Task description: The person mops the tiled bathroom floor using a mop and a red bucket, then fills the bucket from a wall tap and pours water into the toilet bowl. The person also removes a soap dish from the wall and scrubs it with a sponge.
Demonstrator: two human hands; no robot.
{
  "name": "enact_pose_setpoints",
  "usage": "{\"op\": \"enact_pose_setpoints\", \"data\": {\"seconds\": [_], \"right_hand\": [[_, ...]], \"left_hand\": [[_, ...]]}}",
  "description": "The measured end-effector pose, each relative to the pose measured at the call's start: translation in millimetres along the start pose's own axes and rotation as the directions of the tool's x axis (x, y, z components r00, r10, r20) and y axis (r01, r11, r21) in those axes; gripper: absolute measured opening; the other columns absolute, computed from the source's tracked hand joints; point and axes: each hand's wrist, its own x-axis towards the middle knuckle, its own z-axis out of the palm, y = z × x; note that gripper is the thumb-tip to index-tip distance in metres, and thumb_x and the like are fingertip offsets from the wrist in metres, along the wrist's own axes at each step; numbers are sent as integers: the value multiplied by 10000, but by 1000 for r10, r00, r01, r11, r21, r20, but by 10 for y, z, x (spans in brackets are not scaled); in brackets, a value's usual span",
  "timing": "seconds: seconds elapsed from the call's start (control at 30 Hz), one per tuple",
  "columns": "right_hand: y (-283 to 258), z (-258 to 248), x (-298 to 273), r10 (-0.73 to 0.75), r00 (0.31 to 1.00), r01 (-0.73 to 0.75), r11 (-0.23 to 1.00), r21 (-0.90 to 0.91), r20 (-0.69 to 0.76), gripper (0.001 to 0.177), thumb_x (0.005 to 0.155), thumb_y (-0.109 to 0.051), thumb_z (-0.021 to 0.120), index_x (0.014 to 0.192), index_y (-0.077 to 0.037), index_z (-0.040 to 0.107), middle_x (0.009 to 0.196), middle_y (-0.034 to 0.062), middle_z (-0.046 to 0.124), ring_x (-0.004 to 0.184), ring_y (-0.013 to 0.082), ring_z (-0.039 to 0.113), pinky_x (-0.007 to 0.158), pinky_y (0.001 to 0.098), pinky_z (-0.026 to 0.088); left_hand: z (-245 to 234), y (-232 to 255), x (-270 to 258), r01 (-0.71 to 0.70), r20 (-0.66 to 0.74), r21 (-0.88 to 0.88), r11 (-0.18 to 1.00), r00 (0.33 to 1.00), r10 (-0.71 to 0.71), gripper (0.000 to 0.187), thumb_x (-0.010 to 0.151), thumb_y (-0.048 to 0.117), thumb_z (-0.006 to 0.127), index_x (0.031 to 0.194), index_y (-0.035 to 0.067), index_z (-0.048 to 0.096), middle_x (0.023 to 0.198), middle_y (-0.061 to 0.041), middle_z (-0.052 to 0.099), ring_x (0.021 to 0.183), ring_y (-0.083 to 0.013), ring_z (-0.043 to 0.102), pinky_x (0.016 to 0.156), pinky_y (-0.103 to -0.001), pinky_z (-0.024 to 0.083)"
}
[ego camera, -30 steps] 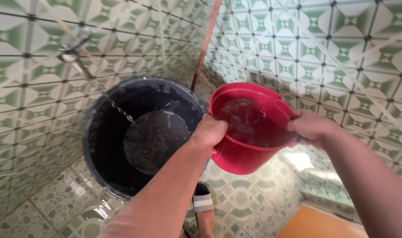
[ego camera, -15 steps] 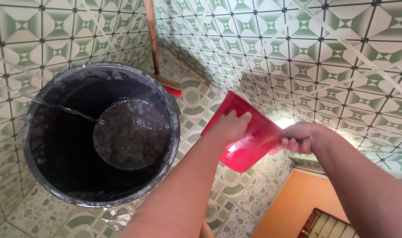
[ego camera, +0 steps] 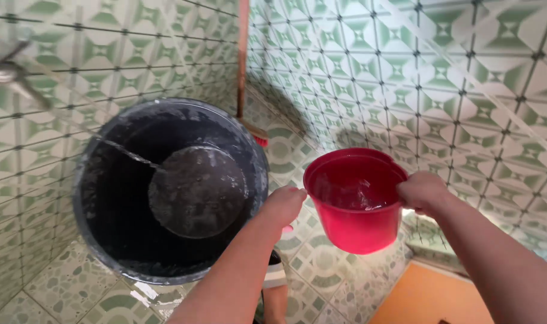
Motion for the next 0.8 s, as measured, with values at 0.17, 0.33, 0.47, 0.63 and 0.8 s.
{"op": "enact_pose_setpoints", "data": {"seconds": [0.17,0.33,0.47,0.63,0.8], "right_hand": [[-1701,-755,-925,-192,978,148,910,-387,-76,629,816,-456,554,1205,-24,793,1265,222,745,1226,418,668,979,518,548],[-3002,-731,-1179,-445,889,287,722,-630,-104,421,816,-293,597,1107,-102,835,1203,199,764,1187,445,681,990,570,533],[-3558,-720,-1487,-609,784,327,571,-753,-121,353,900,-154,569,1084,-40,848,1169,187,793,1157,407,711,962,537,553],[-3728,-945,-2240,-487,842,203,685,-700,-232,293,1008,-191,509,1107,-72,758,1089,132,757,1008,329,740,785,418,608],[-3626,-1168,-1794,-330,910,279,936,-217,-252,341,826,33,490,1045,162,717,812,262,668,665,393,628,527,454,482]], "left_hand": [[-604,-154,-158,-19,-141,-108,994,990,4,550,886,399,545,1272,32,681,883,-183,709,892,-264,738,633,-413,711],[-980,-259,-353,-14,-289,-224,974,956,-53,512,862,369,588,1262,70,704,1046,-171,731,876,-264,761,703,-458,694],[-1196,-387,-485,14,-343,-326,945,930,-132,507,880,344,599,1282,48,688,1106,-196,710,899,-294,761,759,-502,676],[-1418,-309,-801,118,-282,-450,886,922,-266,395,949,346,477,1288,215,635,1060,-1,649,886,-153,682,721,-314,544],[-1601,-262,-937,92,-295,-476,875,920,-257,324,901,323,460,1136,225,660,981,23,623,826,-151,664,761,-327,542]]}}
